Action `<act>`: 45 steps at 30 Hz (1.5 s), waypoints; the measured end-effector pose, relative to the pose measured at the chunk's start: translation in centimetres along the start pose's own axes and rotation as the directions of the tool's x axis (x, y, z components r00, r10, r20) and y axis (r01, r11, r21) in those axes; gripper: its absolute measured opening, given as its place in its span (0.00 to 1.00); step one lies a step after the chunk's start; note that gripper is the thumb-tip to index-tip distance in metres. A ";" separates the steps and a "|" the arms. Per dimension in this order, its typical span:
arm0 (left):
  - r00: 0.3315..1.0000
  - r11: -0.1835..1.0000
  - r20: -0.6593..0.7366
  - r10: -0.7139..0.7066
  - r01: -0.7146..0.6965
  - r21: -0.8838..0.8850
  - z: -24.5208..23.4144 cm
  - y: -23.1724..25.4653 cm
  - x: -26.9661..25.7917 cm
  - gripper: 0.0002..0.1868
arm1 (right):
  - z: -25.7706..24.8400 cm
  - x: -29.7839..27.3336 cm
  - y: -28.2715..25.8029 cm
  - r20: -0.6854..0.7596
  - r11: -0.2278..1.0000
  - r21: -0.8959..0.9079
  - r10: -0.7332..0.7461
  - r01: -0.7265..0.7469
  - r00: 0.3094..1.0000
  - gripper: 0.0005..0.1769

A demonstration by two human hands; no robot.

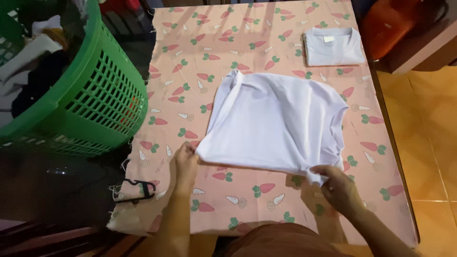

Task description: The person folds a white t-shirt on a table, smoothing and aligning the fabric, then folds it into a compact rectangle and places it aside. The person then retrieves another white t-shirt from a green laundry basket and begins to unfold and smooth it on the table.

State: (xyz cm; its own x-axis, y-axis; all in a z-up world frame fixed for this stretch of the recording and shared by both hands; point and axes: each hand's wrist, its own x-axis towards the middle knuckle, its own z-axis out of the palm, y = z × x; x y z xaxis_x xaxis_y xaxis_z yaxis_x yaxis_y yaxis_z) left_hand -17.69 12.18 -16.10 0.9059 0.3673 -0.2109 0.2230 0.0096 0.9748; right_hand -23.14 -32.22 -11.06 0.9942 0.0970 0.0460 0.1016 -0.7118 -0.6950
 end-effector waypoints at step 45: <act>0.792 0.219 0.130 0.596 -0.316 0.923 0.2 1.6 -10.2 0.14 | 1.7 -5.1 -2.3 0.275 0.985 -0.171 0.061 -0.014 0.960 0.20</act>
State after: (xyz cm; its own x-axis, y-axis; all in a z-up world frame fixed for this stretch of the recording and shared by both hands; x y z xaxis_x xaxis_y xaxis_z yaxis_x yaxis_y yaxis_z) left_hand -26.53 8.26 -12.37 0.8974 0.1761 0.4045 0.0953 -0.9726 0.2120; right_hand -28.45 -29.93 -10.89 0.9507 0.2404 -0.1957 0.0919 -0.8215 -0.5627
